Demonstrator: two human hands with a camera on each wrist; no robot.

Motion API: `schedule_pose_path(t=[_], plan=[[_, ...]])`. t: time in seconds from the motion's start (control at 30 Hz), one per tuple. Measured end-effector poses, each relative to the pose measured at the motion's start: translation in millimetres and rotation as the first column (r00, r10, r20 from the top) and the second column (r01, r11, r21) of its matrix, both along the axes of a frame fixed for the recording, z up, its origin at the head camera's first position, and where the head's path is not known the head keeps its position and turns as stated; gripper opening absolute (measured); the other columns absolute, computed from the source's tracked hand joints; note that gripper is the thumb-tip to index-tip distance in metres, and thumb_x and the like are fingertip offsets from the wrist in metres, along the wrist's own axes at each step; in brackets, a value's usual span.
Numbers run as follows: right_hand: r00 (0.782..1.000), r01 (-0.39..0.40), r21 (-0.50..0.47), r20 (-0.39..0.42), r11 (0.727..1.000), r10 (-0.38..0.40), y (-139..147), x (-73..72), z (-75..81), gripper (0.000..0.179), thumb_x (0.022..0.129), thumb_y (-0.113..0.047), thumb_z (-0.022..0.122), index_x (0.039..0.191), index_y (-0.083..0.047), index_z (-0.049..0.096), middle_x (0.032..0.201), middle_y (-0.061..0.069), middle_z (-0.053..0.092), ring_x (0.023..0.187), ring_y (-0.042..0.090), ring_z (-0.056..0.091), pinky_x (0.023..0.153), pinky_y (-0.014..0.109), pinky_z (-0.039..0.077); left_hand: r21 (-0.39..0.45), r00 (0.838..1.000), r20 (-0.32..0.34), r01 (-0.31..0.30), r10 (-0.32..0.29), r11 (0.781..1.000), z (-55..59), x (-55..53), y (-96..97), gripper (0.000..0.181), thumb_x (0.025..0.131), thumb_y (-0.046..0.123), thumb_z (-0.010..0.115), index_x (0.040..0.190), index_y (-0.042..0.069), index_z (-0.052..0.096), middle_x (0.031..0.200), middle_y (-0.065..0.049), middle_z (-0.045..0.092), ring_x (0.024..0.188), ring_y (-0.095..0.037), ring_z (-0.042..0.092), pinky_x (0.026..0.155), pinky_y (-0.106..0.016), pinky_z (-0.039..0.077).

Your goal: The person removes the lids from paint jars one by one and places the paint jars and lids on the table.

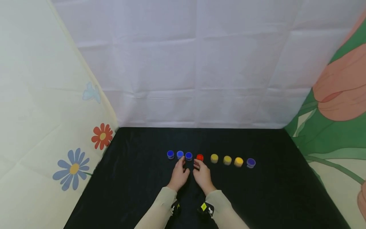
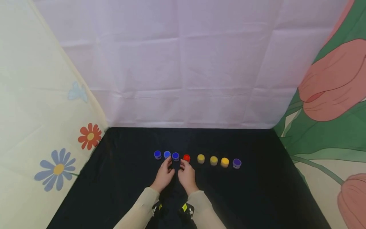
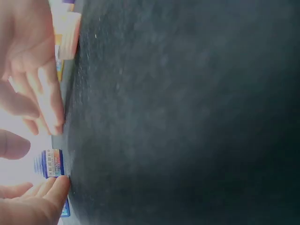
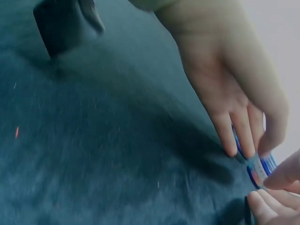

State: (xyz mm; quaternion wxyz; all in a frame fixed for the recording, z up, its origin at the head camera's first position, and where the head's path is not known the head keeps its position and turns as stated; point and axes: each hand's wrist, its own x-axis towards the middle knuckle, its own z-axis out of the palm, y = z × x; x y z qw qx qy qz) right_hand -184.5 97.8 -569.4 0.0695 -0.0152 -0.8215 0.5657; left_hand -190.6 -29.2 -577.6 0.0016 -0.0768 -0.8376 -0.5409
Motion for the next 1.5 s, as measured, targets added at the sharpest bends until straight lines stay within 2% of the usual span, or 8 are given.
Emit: schedule_pose_path(t=[0.17, 0.37, 0.6, 0.83, 1.1, 1.3, 1.4, 1.5], plan=[[0.995, -0.061, -0.026, 0.072, 0.998, 0.063, -11.1, -5.2, 4.6, 0.060, 0.082, 0.018, 0.050, 0.142, 0.018, 0.042, 0.144, 0.037, 0.046, 0.130, 0.047, 0.051, 0.103, 0.052, 0.045, -0.087, 1.000, -0.005, 0.024, -0.025, 0.996, 2.6, -6.9, 2.8, 0.062, 0.091, -0.007, 0.055, 0.149, -0.013, 0.034, 0.148, -0.035, 0.041, 0.133, -0.046, 0.047, 0.110, -0.057, 0.037], [0.990, -0.077, -0.060, 0.115, 0.995, 0.084, -17.7, -9.5, 10.3, 0.068, 0.079, 0.020, 0.046, 0.146, 0.019, 0.034, 0.149, 0.038, 0.037, 0.136, 0.048, 0.044, 0.106, 0.053, 0.042, -0.116, 0.999, -0.020, 0.029, -0.032, 0.993, 2.0, -12.2, 2.9, 0.061, 0.090, -0.012, 0.050, 0.148, -0.014, 0.034, 0.147, -0.035, 0.043, 0.131, -0.046, 0.050, 0.108, -0.056, 0.039], [0.992, -0.053, -0.042, 0.111, 0.998, 0.057, -14.2, -9.2, 9.4, 0.056, 0.087, 0.016, 0.050, 0.142, 0.017, 0.042, 0.141, 0.037, 0.049, 0.129, 0.047, 0.052, 0.105, 0.055, 0.043, -0.088, 0.999, -0.022, 0.023, -0.025, 0.996, 0.8, -11.8, 0.7, 0.056, 0.090, -0.012, 0.048, 0.145, -0.013, 0.040, 0.144, -0.034, 0.046, 0.127, -0.044, 0.054, 0.107, -0.055, 0.042], [0.996, -0.053, -0.023, 0.074, 0.998, 0.055, -3.0, -6.9, 6.6, 0.044, 0.087, 0.015, 0.050, 0.130, 0.016, 0.055, 0.126, 0.033, 0.062, 0.114, 0.043, 0.064, 0.098, 0.053, 0.049, -0.058, 1.000, -0.016, -0.007, 0.006, 0.998, 0.2, -6.1, -1.8, 0.053, 0.090, -0.012, 0.049, 0.143, -0.010, 0.044, 0.130, -0.028, 0.054, 0.121, -0.042, 0.057, 0.103, -0.054, 0.045], [0.988, -0.123, 0.030, 0.098, 0.992, 0.120, 20.1, -3.8, 7.6, 0.023, 0.090, 0.013, 0.062, 0.112, 0.011, 0.068, 0.104, 0.023, 0.072, 0.095, 0.034, 0.071, 0.086, 0.046, 0.057, -0.049, 0.999, -0.038, 0.003, -0.005, 0.999, -3.4, -0.5, -9.9, 0.028, 0.093, -0.008, 0.058, 0.120, -0.004, 0.065, 0.106, -0.015, 0.063, 0.099, -0.031, 0.064, 0.089, -0.046, 0.054], [0.969, -0.202, 0.013, 0.150, 0.979, 0.198, 33.6, -2.2, 8.4, 0.018, 0.088, 0.014, 0.066, 0.105, 0.007, 0.070, 0.096, 0.015, 0.073, 0.089, 0.029, 0.072, 0.082, 0.043, 0.058, -0.066, 0.999, -0.038, 0.020, -0.023, 0.998, -4.5, 1.6, -13.5, 0.016, 0.092, -0.003, 0.062, 0.107, 0.001, 0.068, 0.097, -0.008, 0.062, 0.091, -0.024, 0.062, 0.082, -0.037, 0.054], [0.960, -0.237, 0.034, 0.164, 0.971, 0.229, 36.7, -1.6, 9.5, 0.016, 0.088, 0.012, 0.067, 0.102, 0.004, 0.070, 0.095, 0.013, 0.074, 0.088, 0.028, 0.072, 0.082, 0.043, 0.058, -0.082, 0.999, -0.032, 0.027, -0.030, 0.996, -4.9, 2.1, -14.1, 0.013, 0.091, -0.002, 0.063, 0.102, 0.002, 0.068, 0.095, -0.006, 0.060, 0.088, -0.020, 0.060, 0.080, -0.033, 0.052], [0.949, -0.271, 0.039, 0.177, 0.962, 0.261, 38.7, -1.9, 8.7, 0.014, 0.088, 0.009, 0.069, 0.100, 0.003, 0.070, 0.094, 0.012, 0.074, 0.088, 0.026, 0.071, 0.081, 0.042, 0.058, -0.089, 0.998, -0.033, 0.043, -0.046, 0.995, -5.8, 2.3, -15.0, 0.013, 0.090, -0.002, 0.063, 0.101, 0.003, 0.068, 0.096, -0.006, 0.060, 0.089, -0.021, 0.061, 0.080, -0.034, 0.053]])
